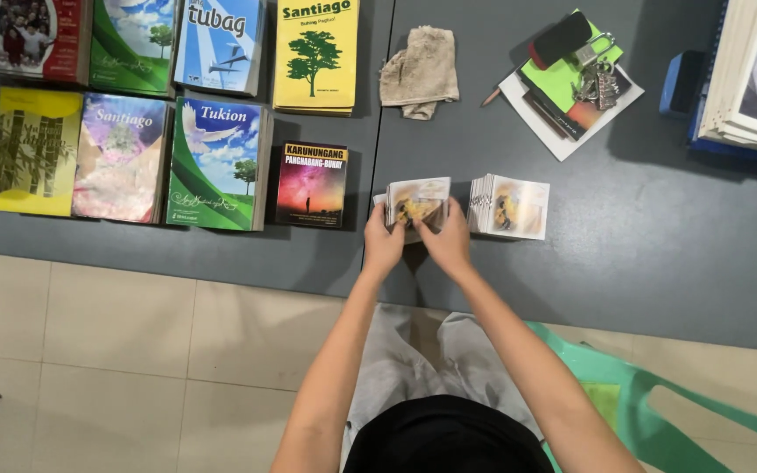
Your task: Organizing booklets and cards on a desk and wiping the surface with a cloth.
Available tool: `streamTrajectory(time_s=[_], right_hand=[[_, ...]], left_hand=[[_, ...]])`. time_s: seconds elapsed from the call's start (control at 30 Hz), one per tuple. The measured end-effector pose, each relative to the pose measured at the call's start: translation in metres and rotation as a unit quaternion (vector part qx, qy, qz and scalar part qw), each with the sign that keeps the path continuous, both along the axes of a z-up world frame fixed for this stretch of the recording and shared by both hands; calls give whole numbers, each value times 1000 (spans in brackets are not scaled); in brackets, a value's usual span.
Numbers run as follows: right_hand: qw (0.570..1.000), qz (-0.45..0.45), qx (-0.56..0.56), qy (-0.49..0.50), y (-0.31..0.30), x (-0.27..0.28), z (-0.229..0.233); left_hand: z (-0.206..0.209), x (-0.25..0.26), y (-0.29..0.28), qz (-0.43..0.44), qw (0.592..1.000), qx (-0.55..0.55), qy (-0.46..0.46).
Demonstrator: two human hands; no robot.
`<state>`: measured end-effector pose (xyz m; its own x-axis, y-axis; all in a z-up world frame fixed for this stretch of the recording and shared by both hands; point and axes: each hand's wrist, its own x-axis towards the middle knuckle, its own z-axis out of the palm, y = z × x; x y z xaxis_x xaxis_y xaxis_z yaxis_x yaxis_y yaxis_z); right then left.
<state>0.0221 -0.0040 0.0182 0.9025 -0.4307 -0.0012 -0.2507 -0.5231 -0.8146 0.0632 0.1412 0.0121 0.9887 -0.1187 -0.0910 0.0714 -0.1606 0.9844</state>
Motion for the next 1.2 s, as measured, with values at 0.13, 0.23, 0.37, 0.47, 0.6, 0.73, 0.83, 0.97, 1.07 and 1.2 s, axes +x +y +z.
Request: streamTrajectory(time_s=[0.13, 0.23, 0.37, 0.47, 0.6, 0.73, 0.83, 0.97, 1.07, 1.2], right_hand=[[993, -3, 67, -92, 8, 0, 45], [979, 19, 138, -146, 8, 0, 40], [987, 10, 126, -97, 11, -2, 47], [986, 26, 139, -92, 15, -4, 57], [966, 10, 216, -139, 23, -3, 51], [981, 5, 161, -105, 21, -2, 40], [975, 11, 174, -139, 23, -2, 41], [986, 10, 129, -105, 21, 2, 40], [988, -5, 133, -81, 20, -1, 38], [980, -17, 116, -158, 11, 2, 41]], left_hand=[[34, 4, 5, -24, 997, -68, 22], [51, 4, 5, -28, 998, -46, -18], [65, 3, 6, -14, 989, 55, -139], [68, -3, 3, 14, 996, 3, -91], [58, -4, -3, 42, 995, -70, -50], [53, 0, -4, 43, 993, -67, -83], [43, 1, 1, 47, 994, -57, -81], [43, 2, 2, 27, 995, -5, -94], [26, 0, 5, 31, 995, -3, -100], [32, 7, 8, 11, 993, 52, -107]])
